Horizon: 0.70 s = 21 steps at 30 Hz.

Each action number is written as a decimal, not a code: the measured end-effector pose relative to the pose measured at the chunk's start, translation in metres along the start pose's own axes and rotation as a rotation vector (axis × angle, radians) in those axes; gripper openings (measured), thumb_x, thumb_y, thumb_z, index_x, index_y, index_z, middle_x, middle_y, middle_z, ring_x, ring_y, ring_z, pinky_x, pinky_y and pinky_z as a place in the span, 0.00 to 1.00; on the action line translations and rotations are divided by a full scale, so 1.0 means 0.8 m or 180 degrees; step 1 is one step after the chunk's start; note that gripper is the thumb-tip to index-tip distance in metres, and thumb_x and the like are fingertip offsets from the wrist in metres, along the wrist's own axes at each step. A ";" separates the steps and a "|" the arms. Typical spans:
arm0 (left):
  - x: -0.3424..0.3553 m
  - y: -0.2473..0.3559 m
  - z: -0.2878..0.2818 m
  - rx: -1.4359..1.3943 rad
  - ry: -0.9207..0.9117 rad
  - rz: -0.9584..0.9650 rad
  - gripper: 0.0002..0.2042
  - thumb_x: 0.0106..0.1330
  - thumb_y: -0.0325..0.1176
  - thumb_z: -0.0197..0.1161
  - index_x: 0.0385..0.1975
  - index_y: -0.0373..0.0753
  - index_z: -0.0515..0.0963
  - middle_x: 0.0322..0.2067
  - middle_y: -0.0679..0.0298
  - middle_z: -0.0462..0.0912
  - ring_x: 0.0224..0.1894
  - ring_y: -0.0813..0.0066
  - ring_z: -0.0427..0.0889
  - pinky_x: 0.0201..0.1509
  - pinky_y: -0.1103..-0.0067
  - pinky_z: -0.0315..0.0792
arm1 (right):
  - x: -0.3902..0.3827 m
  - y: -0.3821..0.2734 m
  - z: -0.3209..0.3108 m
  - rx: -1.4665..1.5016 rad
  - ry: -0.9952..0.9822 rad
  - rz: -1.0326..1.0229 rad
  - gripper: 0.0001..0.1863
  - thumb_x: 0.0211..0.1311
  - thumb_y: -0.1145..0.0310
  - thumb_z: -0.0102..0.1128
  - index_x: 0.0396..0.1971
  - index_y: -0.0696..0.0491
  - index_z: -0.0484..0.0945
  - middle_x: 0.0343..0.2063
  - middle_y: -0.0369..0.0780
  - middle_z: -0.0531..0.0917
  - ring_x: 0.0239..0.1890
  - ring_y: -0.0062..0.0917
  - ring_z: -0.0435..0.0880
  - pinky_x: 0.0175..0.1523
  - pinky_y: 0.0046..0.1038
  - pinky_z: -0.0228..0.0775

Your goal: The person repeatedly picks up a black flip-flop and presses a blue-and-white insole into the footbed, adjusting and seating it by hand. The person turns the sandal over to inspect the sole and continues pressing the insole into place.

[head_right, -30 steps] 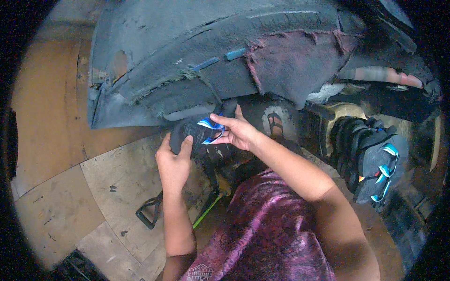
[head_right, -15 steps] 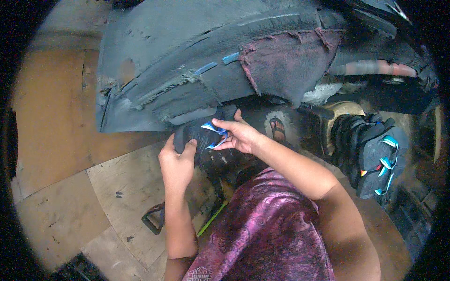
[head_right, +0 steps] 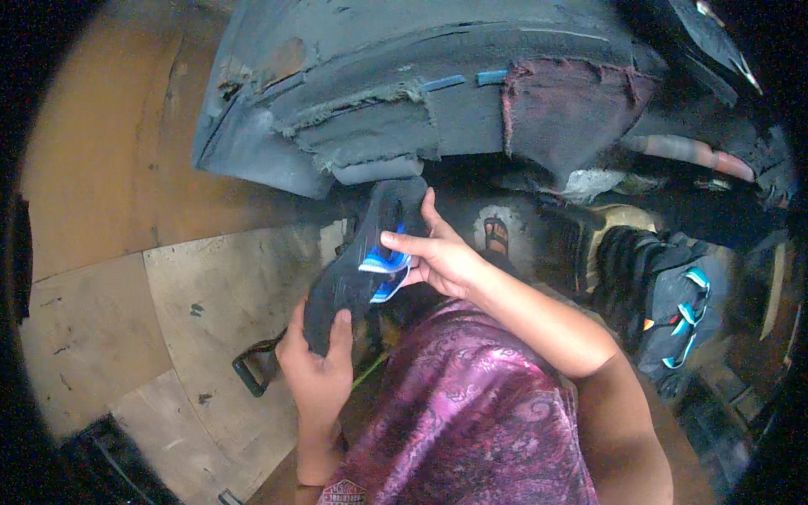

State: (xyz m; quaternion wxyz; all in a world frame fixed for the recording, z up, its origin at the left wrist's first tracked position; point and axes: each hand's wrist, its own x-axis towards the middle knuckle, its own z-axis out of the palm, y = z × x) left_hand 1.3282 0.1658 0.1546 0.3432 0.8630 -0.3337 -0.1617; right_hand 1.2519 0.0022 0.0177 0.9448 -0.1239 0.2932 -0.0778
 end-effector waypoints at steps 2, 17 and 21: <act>-0.031 -0.013 -0.005 -0.0205 -0.0081 -0.0310 0.21 0.65 0.27 0.65 0.57 0.28 0.73 0.44 0.49 0.85 0.45 0.63 0.86 0.50 0.73 0.77 | -0.005 0.008 -0.002 -0.0192 -0.0106 0.0014 0.60 0.66 0.82 0.59 0.73 0.23 0.22 0.56 0.47 0.76 0.48 0.32 0.84 0.49 0.41 0.84; 0.117 -0.054 0.091 -0.0249 -0.0136 0.0315 0.25 0.62 0.38 0.72 0.55 0.31 0.76 0.41 0.48 0.86 0.44 0.58 0.87 0.50 0.70 0.78 | 0.153 0.021 -0.101 0.0747 -0.0941 -0.0043 0.51 0.70 0.67 0.61 0.73 0.30 0.26 0.50 0.42 0.78 0.47 0.33 0.84 0.51 0.49 0.81; 0.135 -0.052 0.129 -0.0101 -0.0371 -0.0143 0.25 0.64 0.39 0.71 0.53 0.26 0.77 0.42 0.51 0.87 0.44 0.72 0.83 0.52 0.74 0.75 | 0.139 0.027 -0.136 0.0776 -0.0493 -0.0243 0.45 0.71 0.65 0.59 0.74 0.38 0.34 0.55 0.43 0.76 0.54 0.37 0.81 0.57 0.52 0.77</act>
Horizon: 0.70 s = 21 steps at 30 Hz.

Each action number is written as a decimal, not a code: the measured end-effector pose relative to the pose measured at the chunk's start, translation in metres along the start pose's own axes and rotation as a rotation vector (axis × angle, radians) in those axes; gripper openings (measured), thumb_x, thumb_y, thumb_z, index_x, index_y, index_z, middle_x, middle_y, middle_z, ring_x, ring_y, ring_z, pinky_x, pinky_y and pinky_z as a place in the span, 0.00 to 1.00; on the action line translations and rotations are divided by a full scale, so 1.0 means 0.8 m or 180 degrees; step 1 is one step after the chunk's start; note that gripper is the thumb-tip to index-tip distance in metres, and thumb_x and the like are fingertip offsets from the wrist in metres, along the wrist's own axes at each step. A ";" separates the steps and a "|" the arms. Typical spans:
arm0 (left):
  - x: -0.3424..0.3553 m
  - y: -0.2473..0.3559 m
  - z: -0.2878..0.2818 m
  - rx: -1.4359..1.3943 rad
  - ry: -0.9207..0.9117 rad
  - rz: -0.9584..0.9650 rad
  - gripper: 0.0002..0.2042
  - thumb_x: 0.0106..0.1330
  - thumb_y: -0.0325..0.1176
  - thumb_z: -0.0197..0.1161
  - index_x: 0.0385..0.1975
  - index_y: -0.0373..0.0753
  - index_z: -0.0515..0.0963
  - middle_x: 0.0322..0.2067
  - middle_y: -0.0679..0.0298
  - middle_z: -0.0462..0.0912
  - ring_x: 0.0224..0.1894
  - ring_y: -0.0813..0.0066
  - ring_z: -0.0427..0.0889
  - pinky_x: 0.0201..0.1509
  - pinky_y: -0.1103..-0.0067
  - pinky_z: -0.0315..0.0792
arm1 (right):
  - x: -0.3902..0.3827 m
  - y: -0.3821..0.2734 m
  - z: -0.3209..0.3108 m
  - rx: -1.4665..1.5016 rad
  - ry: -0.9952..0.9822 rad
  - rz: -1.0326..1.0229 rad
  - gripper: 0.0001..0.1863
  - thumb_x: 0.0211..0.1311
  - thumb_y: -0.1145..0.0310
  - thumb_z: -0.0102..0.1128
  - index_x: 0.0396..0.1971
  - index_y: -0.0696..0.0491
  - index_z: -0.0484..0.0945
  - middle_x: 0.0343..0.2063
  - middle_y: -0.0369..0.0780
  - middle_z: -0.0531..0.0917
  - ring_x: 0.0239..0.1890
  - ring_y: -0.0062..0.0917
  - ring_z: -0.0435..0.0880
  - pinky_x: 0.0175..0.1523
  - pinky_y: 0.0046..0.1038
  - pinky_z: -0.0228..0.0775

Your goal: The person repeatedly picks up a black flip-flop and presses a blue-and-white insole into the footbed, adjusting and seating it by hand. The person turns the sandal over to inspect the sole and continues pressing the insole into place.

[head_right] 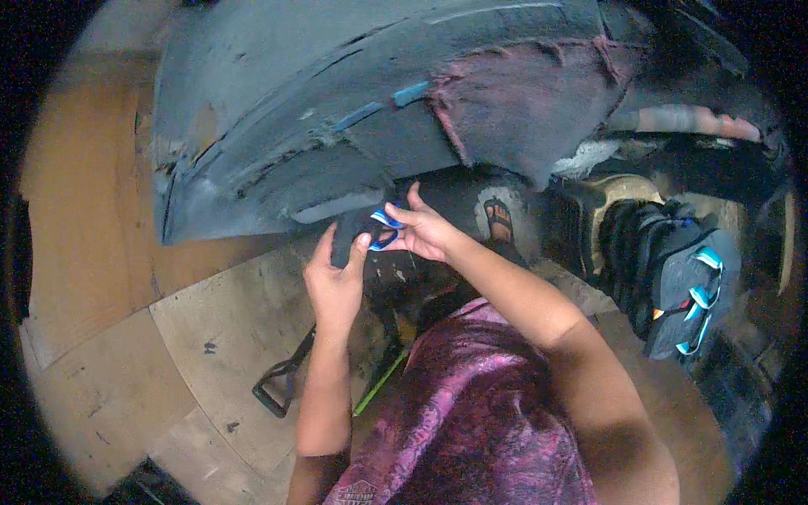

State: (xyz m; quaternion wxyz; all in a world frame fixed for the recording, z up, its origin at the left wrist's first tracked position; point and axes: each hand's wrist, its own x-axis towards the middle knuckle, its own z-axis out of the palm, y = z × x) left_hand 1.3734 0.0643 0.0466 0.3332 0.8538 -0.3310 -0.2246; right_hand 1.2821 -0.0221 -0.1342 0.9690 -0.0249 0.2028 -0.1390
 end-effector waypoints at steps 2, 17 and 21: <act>0.015 -0.003 0.022 -0.0024 -0.0214 0.0062 0.25 0.63 0.38 0.71 0.52 0.25 0.77 0.42 0.50 0.87 0.43 0.71 0.84 0.51 0.74 0.75 | -0.017 -0.014 -0.011 -0.0022 0.0388 0.0029 0.49 0.70 0.65 0.60 0.74 0.37 0.28 0.57 0.43 0.74 0.54 0.39 0.81 0.57 0.55 0.76; -0.003 0.013 -0.012 -0.2499 -0.0087 -0.1061 0.11 0.68 0.23 0.63 0.47 0.27 0.77 0.45 0.54 0.84 0.45 0.68 0.84 0.52 0.73 0.77 | -0.091 -0.082 0.103 -0.1275 0.1371 0.0392 0.59 0.63 0.67 0.68 0.69 0.38 0.20 0.58 0.50 0.72 0.44 0.43 0.85 0.39 0.47 0.87; -0.012 0.022 -0.044 -0.2546 -0.0004 -0.0919 0.11 0.68 0.23 0.63 0.48 0.28 0.78 0.45 0.56 0.84 0.44 0.70 0.84 0.52 0.72 0.77 | -0.100 -0.065 0.136 -0.1378 0.1317 0.0264 0.67 0.65 0.65 0.67 0.66 0.40 0.04 0.57 0.51 0.72 0.42 0.39 0.86 0.43 0.43 0.87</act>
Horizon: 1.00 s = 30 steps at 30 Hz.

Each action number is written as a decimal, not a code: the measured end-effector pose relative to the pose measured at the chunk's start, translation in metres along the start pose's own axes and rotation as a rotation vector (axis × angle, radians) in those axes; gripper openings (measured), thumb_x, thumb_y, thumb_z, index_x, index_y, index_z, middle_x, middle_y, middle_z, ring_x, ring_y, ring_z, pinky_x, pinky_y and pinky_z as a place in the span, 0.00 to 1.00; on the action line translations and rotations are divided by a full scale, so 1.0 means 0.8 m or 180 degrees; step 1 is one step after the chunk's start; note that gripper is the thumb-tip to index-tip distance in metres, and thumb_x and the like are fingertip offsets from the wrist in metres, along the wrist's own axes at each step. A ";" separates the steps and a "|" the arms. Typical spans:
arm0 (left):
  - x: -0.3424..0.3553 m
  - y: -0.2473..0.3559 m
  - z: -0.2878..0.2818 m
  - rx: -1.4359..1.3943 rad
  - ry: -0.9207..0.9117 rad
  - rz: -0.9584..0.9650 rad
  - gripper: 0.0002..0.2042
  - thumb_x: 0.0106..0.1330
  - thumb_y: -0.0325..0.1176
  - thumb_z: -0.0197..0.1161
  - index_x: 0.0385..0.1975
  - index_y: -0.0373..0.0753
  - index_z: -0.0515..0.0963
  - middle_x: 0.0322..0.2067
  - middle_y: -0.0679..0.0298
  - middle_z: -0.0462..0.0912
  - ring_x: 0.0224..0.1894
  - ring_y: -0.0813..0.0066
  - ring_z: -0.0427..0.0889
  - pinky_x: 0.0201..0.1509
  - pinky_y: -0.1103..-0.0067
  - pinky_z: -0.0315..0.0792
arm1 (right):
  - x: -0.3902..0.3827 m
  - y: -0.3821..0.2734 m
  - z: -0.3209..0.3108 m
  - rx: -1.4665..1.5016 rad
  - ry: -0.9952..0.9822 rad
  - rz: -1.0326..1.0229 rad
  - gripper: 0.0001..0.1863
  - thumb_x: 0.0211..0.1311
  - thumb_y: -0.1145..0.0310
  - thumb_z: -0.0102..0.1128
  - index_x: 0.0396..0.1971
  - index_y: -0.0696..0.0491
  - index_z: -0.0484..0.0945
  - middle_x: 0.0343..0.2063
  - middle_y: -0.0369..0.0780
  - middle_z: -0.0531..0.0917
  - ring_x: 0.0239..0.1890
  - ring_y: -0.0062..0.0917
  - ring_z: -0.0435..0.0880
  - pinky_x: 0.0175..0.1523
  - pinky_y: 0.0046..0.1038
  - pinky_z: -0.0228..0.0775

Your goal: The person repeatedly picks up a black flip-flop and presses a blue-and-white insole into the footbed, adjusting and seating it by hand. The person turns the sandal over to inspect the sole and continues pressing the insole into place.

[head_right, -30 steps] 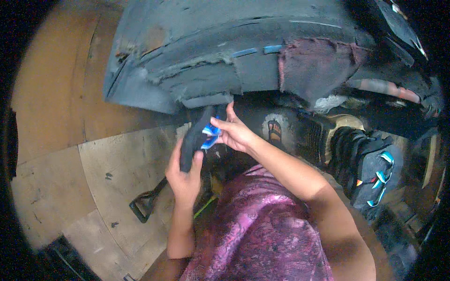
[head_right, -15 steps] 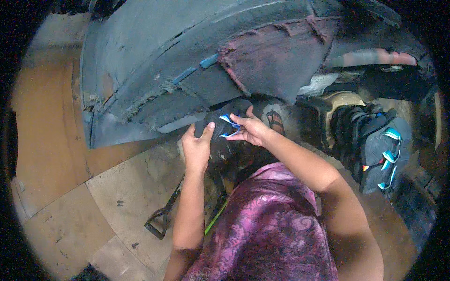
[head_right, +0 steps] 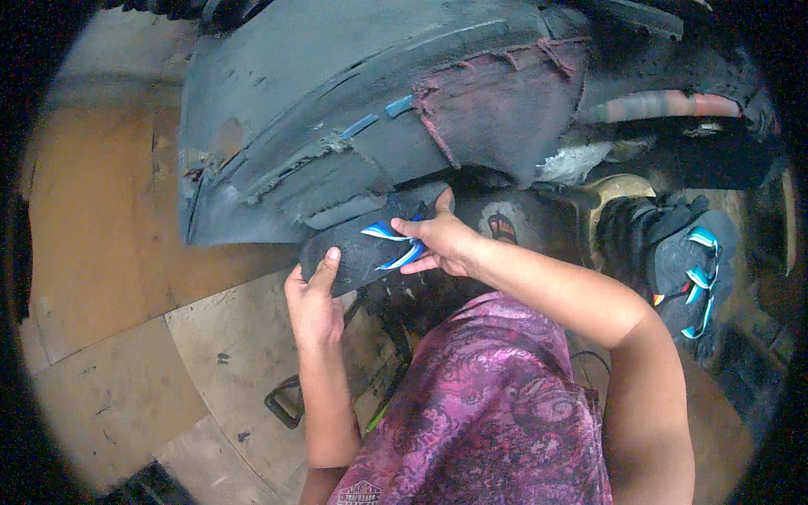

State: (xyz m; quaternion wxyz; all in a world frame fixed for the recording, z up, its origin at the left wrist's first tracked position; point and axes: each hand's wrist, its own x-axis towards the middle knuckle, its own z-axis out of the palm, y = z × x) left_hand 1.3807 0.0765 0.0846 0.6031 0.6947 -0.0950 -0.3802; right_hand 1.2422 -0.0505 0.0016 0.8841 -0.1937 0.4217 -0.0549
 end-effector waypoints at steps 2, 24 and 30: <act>-0.011 0.011 -0.013 0.0110 0.0043 0.0010 0.12 0.67 0.24 0.64 0.48 0.29 0.78 0.44 0.57 0.84 0.44 0.69 0.84 0.53 0.72 0.77 | -0.010 0.005 0.015 0.0087 -0.0039 -0.0039 0.67 0.65 0.65 0.67 0.66 0.40 0.04 0.58 0.51 0.71 0.44 0.39 0.85 0.43 0.43 0.87; -0.006 -0.015 0.031 0.2156 0.0207 0.1067 0.19 0.66 0.31 0.66 0.53 0.29 0.76 0.40 0.48 0.86 0.44 0.66 0.86 0.50 0.73 0.76 | 0.076 0.030 -0.028 0.0732 -0.0682 0.0025 0.65 0.66 0.66 0.66 0.69 0.35 0.09 0.45 0.44 0.81 0.35 0.33 0.85 0.45 0.48 0.85; -0.089 -0.001 0.001 0.2172 0.0412 0.1142 0.18 0.65 0.26 0.66 0.53 0.28 0.76 0.41 0.50 0.86 0.44 0.66 0.86 0.50 0.74 0.76 | 0.020 0.040 -0.008 0.0550 -0.1010 -0.0117 0.61 0.67 0.71 0.63 0.71 0.30 0.14 0.53 0.45 0.77 0.46 0.35 0.85 0.43 0.47 0.85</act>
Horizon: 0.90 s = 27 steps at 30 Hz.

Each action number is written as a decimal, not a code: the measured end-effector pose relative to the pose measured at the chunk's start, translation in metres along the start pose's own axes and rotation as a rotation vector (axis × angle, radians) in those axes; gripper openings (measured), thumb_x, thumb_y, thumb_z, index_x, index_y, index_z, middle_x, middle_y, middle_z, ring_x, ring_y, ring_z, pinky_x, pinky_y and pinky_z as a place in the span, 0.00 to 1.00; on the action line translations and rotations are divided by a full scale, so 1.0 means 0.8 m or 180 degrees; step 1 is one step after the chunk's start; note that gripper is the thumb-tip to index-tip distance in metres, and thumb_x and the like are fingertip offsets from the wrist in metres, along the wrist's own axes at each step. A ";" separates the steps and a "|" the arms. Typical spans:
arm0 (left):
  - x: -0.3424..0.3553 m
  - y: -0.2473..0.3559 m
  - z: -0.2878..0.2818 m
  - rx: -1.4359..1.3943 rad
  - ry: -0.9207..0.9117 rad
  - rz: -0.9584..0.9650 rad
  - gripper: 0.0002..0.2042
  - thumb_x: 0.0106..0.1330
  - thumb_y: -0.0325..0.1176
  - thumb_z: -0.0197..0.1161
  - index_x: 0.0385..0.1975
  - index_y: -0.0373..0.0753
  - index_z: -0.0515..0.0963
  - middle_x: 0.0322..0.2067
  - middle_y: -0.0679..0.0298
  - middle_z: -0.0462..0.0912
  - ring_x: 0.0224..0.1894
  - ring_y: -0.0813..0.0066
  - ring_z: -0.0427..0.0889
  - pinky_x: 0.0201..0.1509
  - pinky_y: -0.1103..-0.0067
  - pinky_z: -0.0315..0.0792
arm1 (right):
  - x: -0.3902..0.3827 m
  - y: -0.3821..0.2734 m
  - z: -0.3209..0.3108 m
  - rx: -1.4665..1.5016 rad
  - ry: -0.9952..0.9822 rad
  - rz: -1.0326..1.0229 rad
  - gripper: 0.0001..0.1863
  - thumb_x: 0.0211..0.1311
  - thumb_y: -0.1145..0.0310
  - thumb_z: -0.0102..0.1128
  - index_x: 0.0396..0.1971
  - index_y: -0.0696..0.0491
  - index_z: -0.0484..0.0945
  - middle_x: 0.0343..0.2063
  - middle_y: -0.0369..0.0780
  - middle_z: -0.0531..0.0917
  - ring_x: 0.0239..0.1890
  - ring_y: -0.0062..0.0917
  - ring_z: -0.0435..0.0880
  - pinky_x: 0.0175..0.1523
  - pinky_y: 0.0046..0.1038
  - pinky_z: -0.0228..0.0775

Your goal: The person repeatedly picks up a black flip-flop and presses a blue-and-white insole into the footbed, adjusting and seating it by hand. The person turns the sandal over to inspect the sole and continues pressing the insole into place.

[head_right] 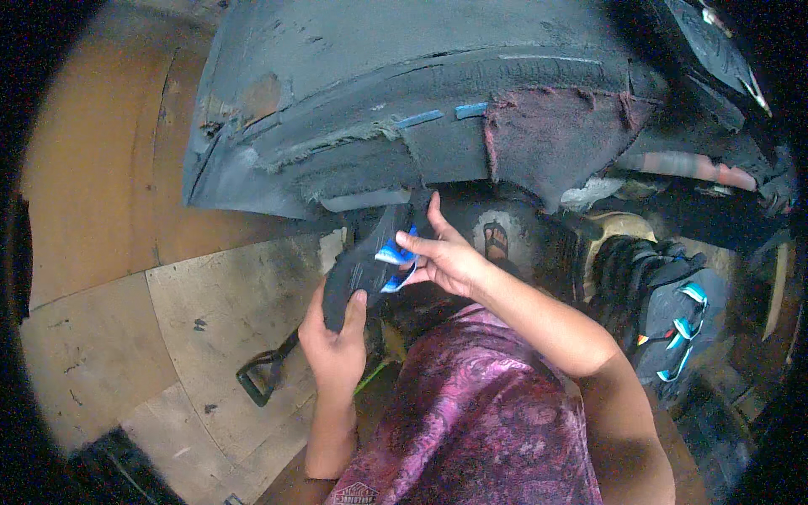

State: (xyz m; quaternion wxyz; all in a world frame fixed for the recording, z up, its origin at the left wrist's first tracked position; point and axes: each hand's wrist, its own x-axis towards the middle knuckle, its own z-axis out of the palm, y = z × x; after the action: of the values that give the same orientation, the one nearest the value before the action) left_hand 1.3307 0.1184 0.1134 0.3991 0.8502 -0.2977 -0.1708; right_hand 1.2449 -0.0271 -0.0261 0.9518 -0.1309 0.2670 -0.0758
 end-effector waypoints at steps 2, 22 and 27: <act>-0.016 0.005 -0.011 -0.0073 0.0035 -0.0033 0.18 0.65 0.25 0.65 0.54 0.27 0.76 0.43 0.49 0.85 0.45 0.66 0.86 0.50 0.74 0.77 | -0.012 0.006 0.013 0.0061 -0.0081 -0.0106 0.60 0.67 0.72 0.63 0.71 0.25 0.17 0.55 0.47 0.75 0.50 0.35 0.84 0.45 0.46 0.85; -0.018 -0.127 0.026 -0.2155 -0.1110 -0.0329 0.44 0.61 0.32 0.70 0.74 0.32 0.50 0.69 0.52 0.62 0.71 0.65 0.60 0.74 0.71 0.53 | -0.018 0.043 -0.012 -0.2554 -0.0918 -0.0779 0.60 0.65 0.84 0.60 0.74 0.31 0.20 0.72 0.46 0.56 0.65 0.27 0.67 0.65 0.28 0.66; 0.032 -0.101 0.035 -0.2298 -0.1318 -0.0697 0.43 0.61 0.30 0.69 0.74 0.32 0.50 0.67 0.53 0.65 0.67 0.67 0.65 0.70 0.73 0.59 | -0.004 0.042 0.006 -0.1683 -0.1057 -0.0668 0.58 0.67 0.81 0.58 0.74 0.30 0.21 0.74 0.45 0.54 0.69 0.28 0.64 0.69 0.29 0.59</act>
State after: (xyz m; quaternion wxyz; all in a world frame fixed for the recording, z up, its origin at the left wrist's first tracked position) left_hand 1.3652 0.1263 0.0313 0.5824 0.6304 -0.2007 -0.4724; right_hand 1.2472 0.0068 -0.0307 0.9023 -0.4109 0.1036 -0.0791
